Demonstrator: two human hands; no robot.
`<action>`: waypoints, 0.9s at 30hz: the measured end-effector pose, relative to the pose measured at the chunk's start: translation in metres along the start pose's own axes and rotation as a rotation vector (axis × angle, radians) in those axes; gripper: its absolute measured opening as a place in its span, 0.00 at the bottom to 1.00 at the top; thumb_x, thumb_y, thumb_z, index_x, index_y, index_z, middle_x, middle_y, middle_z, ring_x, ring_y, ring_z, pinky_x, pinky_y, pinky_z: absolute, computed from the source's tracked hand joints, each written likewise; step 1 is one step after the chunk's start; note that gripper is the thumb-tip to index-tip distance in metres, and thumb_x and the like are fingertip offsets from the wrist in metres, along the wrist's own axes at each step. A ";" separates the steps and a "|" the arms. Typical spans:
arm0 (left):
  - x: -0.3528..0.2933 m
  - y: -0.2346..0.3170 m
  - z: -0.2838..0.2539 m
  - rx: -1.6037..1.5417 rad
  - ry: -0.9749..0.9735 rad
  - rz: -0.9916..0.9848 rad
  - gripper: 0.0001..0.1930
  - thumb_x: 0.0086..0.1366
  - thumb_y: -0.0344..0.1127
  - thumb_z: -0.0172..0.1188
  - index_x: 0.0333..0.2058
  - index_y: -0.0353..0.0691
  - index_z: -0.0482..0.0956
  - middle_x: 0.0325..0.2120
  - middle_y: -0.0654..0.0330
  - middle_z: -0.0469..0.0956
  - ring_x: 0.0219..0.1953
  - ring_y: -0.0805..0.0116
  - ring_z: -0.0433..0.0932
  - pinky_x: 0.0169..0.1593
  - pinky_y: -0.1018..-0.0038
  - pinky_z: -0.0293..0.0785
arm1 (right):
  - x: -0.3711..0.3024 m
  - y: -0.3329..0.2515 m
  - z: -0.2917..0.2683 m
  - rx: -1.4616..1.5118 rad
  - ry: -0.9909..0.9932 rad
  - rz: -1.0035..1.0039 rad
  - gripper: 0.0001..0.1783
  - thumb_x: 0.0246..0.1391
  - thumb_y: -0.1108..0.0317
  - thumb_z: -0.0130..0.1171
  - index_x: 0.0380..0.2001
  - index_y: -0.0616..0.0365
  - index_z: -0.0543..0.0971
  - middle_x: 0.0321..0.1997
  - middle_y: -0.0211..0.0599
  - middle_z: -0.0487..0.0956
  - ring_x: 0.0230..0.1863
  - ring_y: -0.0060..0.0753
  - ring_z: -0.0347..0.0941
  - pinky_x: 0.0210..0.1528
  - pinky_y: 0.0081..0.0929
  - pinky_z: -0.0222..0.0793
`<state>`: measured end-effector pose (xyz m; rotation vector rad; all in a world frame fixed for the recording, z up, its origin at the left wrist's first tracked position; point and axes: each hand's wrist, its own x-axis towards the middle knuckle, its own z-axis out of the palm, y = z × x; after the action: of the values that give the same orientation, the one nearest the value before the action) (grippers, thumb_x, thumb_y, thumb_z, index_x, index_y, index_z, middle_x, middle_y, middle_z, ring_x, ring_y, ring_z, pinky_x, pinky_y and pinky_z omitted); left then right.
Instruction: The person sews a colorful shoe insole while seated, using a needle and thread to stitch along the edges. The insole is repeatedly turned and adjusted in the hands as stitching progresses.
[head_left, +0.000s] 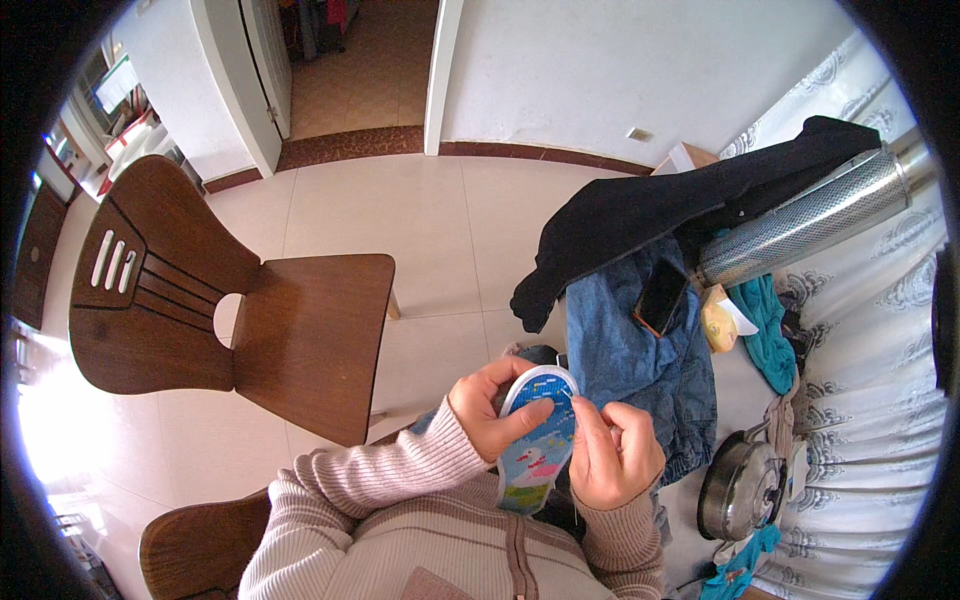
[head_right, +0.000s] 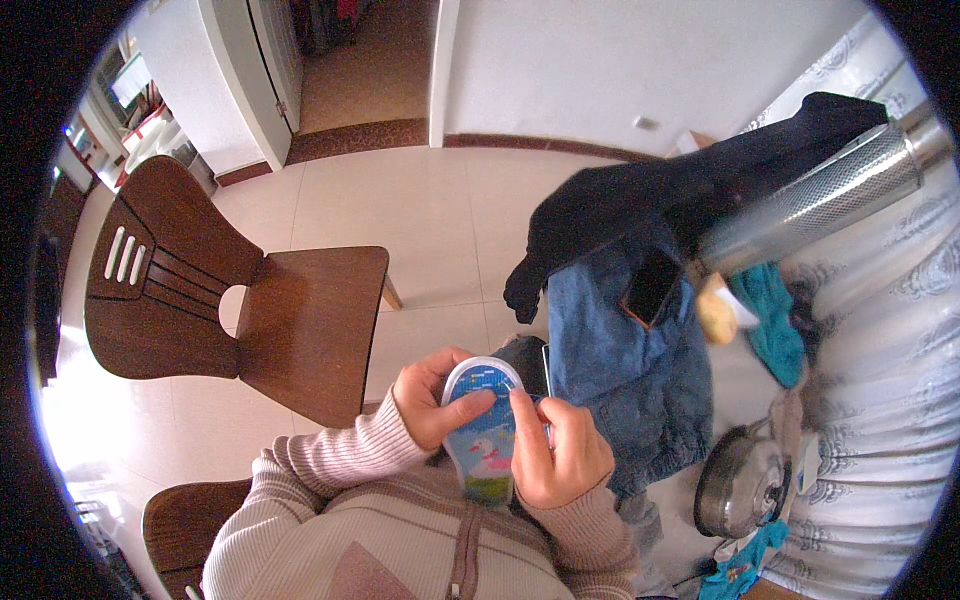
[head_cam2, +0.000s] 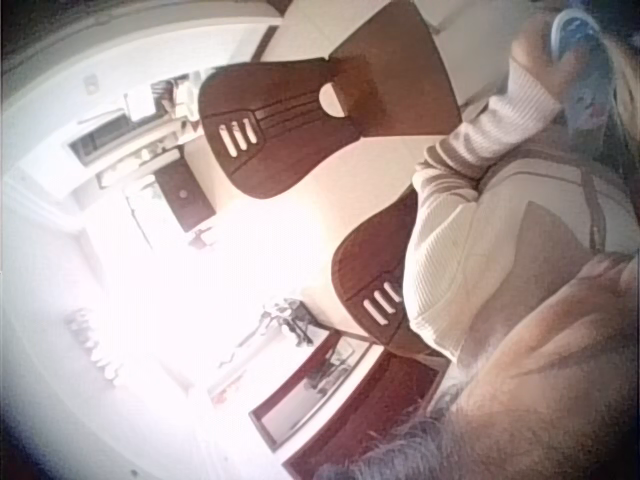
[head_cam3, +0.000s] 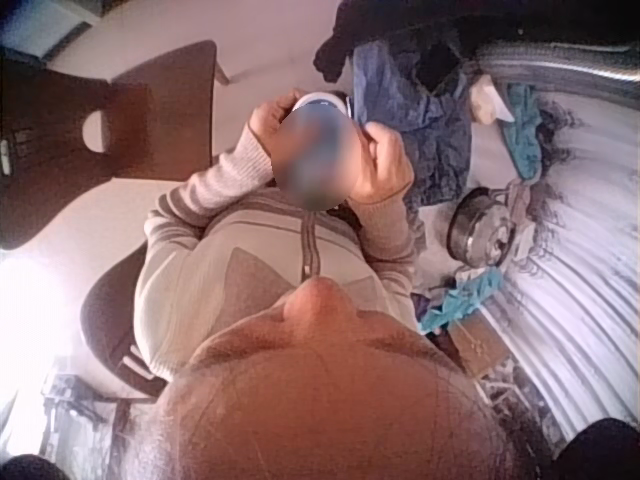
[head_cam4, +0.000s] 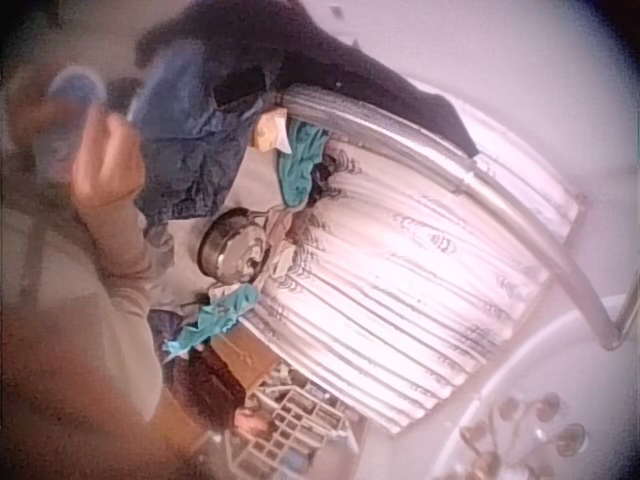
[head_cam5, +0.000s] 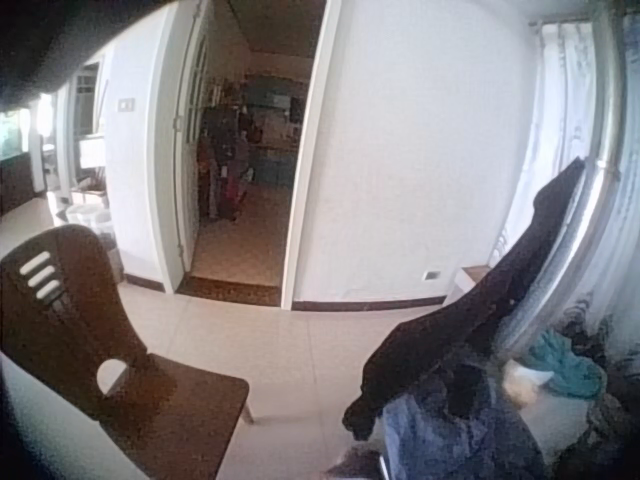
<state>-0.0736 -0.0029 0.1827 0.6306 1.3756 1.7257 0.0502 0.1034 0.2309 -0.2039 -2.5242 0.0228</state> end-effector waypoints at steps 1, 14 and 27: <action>0.000 -0.001 0.000 0.001 0.002 0.015 0.14 0.55 0.35 0.62 0.38 0.34 0.72 0.31 0.58 0.77 0.34 0.74 0.76 0.40 0.76 0.74 | 0.000 0.000 0.000 -0.005 -0.002 0.001 0.16 0.37 0.79 0.58 0.36 0.62 0.79 0.28 0.32 0.68 0.21 0.27 0.67 0.18 0.21 0.62; -0.002 -0.004 0.003 0.601 0.231 0.713 0.12 0.44 0.26 0.66 0.32 0.40 0.78 0.28 0.57 0.75 0.30 0.61 0.76 0.33 0.72 0.74 | -0.002 0.004 0.025 0.514 0.037 0.411 0.15 0.42 0.79 0.61 0.35 0.61 0.70 0.25 0.32 0.71 0.20 0.22 0.68 0.19 0.17 0.63; 0.007 -0.014 -0.001 0.026 -0.002 0.317 0.09 0.61 0.36 0.57 0.33 0.36 0.74 0.29 0.60 0.74 0.33 0.73 0.73 0.40 0.76 0.70 | -0.021 0.045 0.066 1.970 -0.332 0.685 0.16 0.57 0.61 0.51 0.39 0.64 0.73 0.30 0.37 0.74 0.16 0.13 0.62 0.15 0.11 0.56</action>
<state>-0.0739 0.0028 0.1679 0.9041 1.3535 1.9552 0.0358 0.1465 0.1617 -0.1853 -1.4398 2.6102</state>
